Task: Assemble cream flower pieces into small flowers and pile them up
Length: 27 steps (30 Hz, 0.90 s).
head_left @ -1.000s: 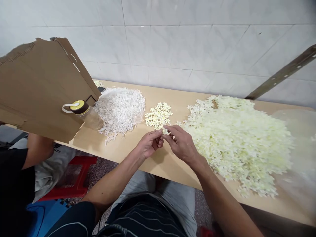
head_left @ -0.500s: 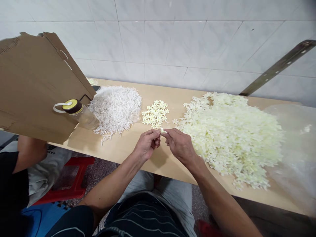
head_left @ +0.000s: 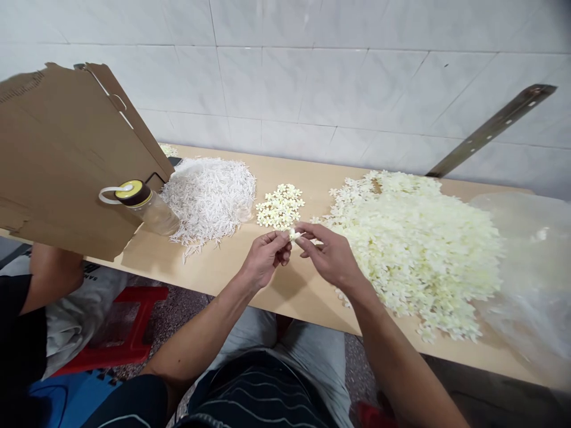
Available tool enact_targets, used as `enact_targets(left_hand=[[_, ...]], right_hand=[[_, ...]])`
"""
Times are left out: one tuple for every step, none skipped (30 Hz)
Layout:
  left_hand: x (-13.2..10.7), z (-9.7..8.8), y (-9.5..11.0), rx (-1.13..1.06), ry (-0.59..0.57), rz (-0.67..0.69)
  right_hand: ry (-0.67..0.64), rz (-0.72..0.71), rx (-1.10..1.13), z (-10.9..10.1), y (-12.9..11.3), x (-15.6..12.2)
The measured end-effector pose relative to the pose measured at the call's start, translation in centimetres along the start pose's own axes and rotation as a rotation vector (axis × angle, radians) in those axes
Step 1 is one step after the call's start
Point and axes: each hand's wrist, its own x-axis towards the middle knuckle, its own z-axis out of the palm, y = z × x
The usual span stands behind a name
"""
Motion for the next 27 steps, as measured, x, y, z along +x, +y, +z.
enact_targets(left_hand=[[-0.1,-0.1,0.2,0.007,-0.028,-0.021],[-0.2,-0.1,0.3,0.011,-0.054,-0.04],[-0.3,0.0,0.3,0.012,-0.078,-0.06],[-0.4,0.1,0.3,0.009,-0.098,-0.079],[-0.5,0.2,0.2,-0.001,-0.11,-0.1],[-0.6,0.3,0.1,-0.018,-0.112,-0.119],[-0.7,0.5,0.0,-0.036,-0.108,-0.134],[-0.7,0.6,-0.1,-0.05,-0.097,-0.139],[-0.8,0.7,-0.3,-0.055,-0.082,-0.13],[-0.9,0.8,-0.5,-0.05,-0.067,-0.109],[-1.0,1.0,-0.6,-0.039,-0.052,-0.078],[-1.2,1.1,-0.8,-0.025,-0.042,-0.046],[-1.4,1.3,-1.0,-0.015,-0.038,-0.018],[-1.5,1.5,-1.2,-0.012,-0.039,0.003],[-1.7,1.7,-1.3,-0.019,-0.041,0.016],[-1.8,1.9,-1.5,-0.034,-0.041,0.022],[-1.8,2.0,-1.6,-0.054,-0.033,0.022],[-1.7,2.0,-1.8,-0.079,-0.019,0.016],[-1.6,2.0,-1.9,-0.103,-0.001,0.005],[-1.5,2.0,-1.9,-0.121,0.013,-0.009],[-1.3,1.9,-1.9,-0.128,0.021,-0.021],[-1.2,1.7,-1.8,-0.119,0.019,-0.025],[-1.1,1.6,-1.7,-0.093,0.007,-0.021],[-1.0,1.4,-1.4,-0.052,-0.014,-0.012],[-1.0,1.2,-1.2,-0.003,-0.041,-0.004],[-1.1,1.1,-0.9,0.045,-0.072,0.0],[-1.2,1.1,-0.6,0.087,-0.105,-0.004]], right_hand=[[-0.041,0.022,0.042,-0.8,-0.3,0.2],[-0.088,0.022,0.063,-1.5,-0.7,0.4],[-0.137,0.006,0.065,-2.1,-1.0,0.7],[-0.171,-0.023,0.046,-2.6,-1.3,0.8],[-0.186,-0.063,0.004,-2.9,-1.6,0.9],[-0.177,-0.106,-0.05,-3.0,-1.8,0.8],[-0.147,-0.147,-0.109,-3.0,-1.8,0.6],[-0.104,-0.185,-0.167,-2.8,-1.8,0.3],[-0.053,-0.217,-0.218,-2.5,-1.7,-0.1],[0.003,-0.244,-0.257,-2.0,-1.6,-0.6],[0.064,-0.262,-0.286,-1.5,-1.4,-1.1],[0.123,-0.271,-0.31,-1.0,-1.1,-1.6],[0.182,-0.269,-0.328,-0.4,-0.9,-2.0],[0.235,-0.258,-0.34,0.1,-0.7,-2.4],[0.284,-0.243,-0.344,0.5,-0.5,-2.7],[0.329,-0.228,-0.336,0.8,-0.4,-2.9],[0.363,-0.218,-0.317,1.0,-0.3,-3.0],[0.384,-0.213,-0.288,1.1,-0.3,-3.1],[0.38,-0.209,-0.25,1.1,-0.3,-3.2],[0.348,-0.201,-0.207,1.0,-0.4,-3.2],[0.292,-0.185,-0.164,0.7,-0.5,-3.2],[0.226,-0.166,-0.126,0.3,-0.7,-3.2],[0.167,-0.146,-0.1,-0.1,-0.9,-3.1],[0.123,-0.131,-0.089,-0.6,-1.2,-3.0],[0.091,-0.121,-0.092,-1.2,-1.4,-3.0],[0.07,-0.119,-0.105,-1.7,-1.7,-2.8],[0.051,-0.12,-0.124,-2.1,-1.9,-2.7]])
